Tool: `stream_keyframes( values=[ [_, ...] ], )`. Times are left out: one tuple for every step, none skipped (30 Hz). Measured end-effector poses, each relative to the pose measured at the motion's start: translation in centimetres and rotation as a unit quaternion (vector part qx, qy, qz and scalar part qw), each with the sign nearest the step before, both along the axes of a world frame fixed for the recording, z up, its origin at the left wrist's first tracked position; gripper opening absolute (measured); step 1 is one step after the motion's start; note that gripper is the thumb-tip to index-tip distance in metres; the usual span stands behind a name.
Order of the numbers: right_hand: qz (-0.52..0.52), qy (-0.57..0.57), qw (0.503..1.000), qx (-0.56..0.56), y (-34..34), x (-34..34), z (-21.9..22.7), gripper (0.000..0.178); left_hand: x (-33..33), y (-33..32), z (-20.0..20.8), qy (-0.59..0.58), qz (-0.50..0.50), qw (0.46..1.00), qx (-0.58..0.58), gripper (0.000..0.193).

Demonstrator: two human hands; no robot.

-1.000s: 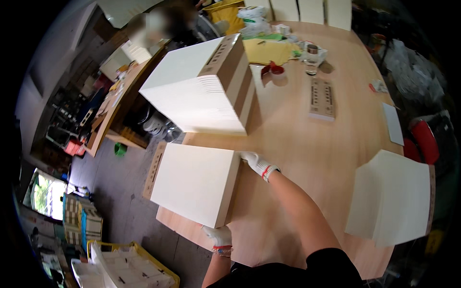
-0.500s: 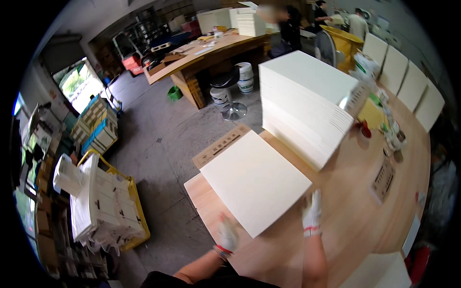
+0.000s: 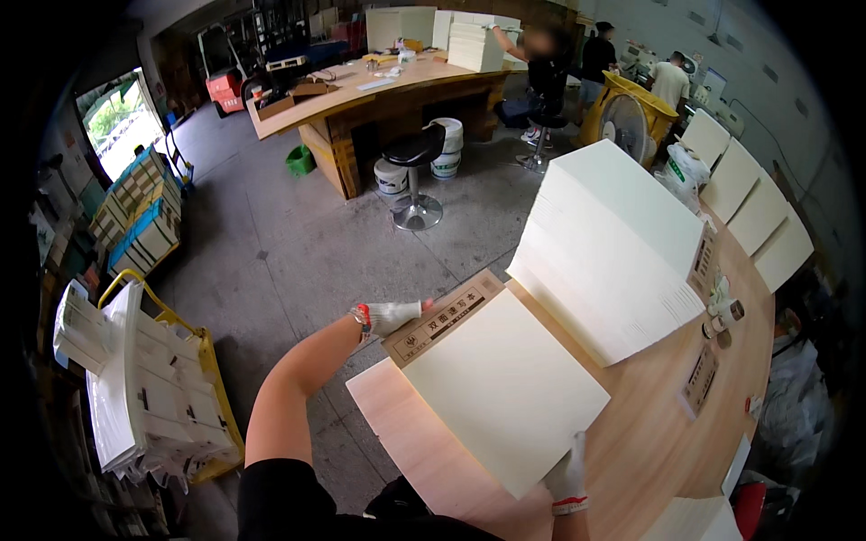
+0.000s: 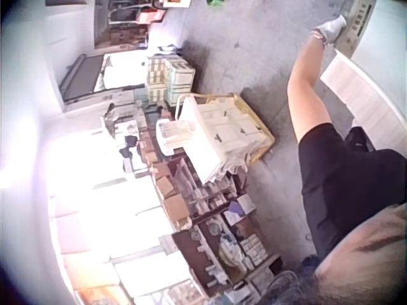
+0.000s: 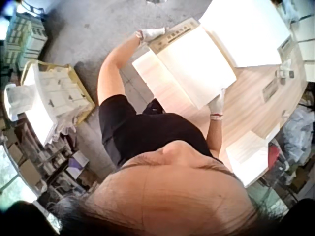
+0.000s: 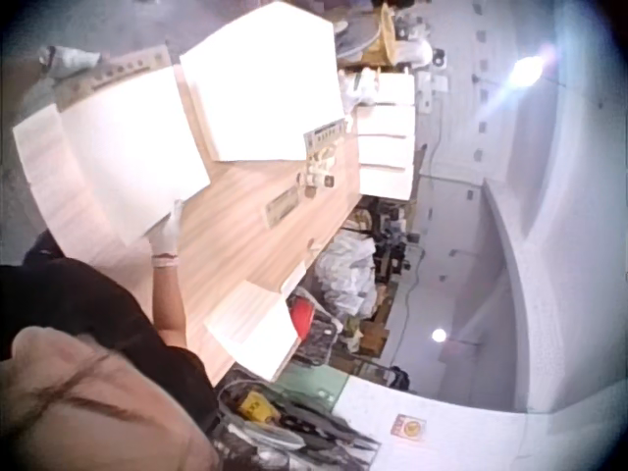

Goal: The person repeatedly picks up stacks of white paper sheets from a table, aligns them, and places them into a cardboard box. The person wears white gloves and works in a repetitive cycle of lifting, aligning, and stacking the paper bundles.

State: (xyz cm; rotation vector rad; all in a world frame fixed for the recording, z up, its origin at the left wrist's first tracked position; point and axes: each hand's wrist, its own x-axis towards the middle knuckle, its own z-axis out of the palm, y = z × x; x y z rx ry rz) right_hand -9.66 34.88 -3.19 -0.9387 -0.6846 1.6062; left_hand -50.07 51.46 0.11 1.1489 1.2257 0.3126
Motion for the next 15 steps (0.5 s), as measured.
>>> stream_keyframes(
  values=[
    [0.004, -0.052, 0.999, 0.012, 0.9, 2.4, -1.7, 0.053, -1.0, 0.3, -1.8, -0.090, 0.022, 0.995, -0.040, 0.090],
    [0.008, -0.104, 0.994, 0.023, 1.5, 4.6, -2.6, 0.052, -2.1, 0.0, -3.1, -0.119, 0.083, 0.989, -0.032, 0.090],
    [-0.102, -0.270, 0.957, 0.019, 1.9, 6.5, -2.3, 0.050, -3.5, -0.8, -4.4, -0.148, 0.147, 0.978, -0.024, 0.090],
    [-0.206, -0.424, 0.882, 0.023, 2.5, 7.6, -1.4, 0.049, -4.5, -1.4, -5.7, -0.175, 0.212, 0.961, -0.012, 0.091],
    [-0.186, -0.371, 0.908, 0.065, 4.1, 6.6, 1.7, 0.049, -4.6, -2.4, -7.6, -0.215, 0.303, 0.928, 0.037, 0.088],
    [-0.160, -0.314, 0.930, 0.106, 7.0, 5.0, 4.7, 0.048, -4.3, -4.1, -9.8, -0.251, 0.395, 0.880, 0.087, 0.085],
    [-0.072, -0.345, 0.926, 0.137, 9.7, 3.8, 6.1, 0.048, -3.5, -5.9, -11.8, -0.283, 0.477, 0.821, 0.133, 0.083],
    [0.024, -0.371, 0.913, 0.168, 13.2, 2.3, 7.2, 0.048, -2.0, -7.7, -13.1, -0.274, 0.537, 0.775, 0.188, 0.080],
    [0.123, -0.392, 0.890, 0.199, 16.7, 0.8, 8.1, 0.048, -0.2, -8.9, -13.8, -0.260, 0.596, 0.721, 0.240, 0.077],
    [0.185, -0.367, 0.895, 0.172, 19.5, 0.3, 8.0, 0.047, 1.3, -8.8, -14.0, -0.234, 0.619, 0.705, 0.256, 0.076],
    [0.241, -0.344, 0.896, 0.141, 22.2, 0.0, 7.8, 0.046, 3.1, -8.7, -14.2, -0.208, 0.639, 0.690, 0.269, 0.074],
    [0.251, -0.270, 0.928, 0.052, 24.8, 0.5, 5.0, 0.044, 5.0, -8.3, -14.2, -0.186, 0.649, 0.684, 0.276, 0.073],
    [0.244, -0.257, 0.934, -0.041, 28.0, -1.0, 2.2, 0.045, 6.2, -8.1, -14.3, -0.150, 0.671, 0.666, 0.290, 0.071],
    [0.230, -0.243, 0.933, -0.132, 31.3, -2.8, -0.1, 0.047, 7.1, -7.9, -14.2, -0.116, 0.692, 0.646, 0.302, 0.070],
    [0.214, -0.244, 0.930, -0.171, 33.5, -4.3, -1.8, 0.047, 7.7, -7.6, -14.0, -0.078, 0.711, 0.624, 0.315, 0.069]
  ],
)
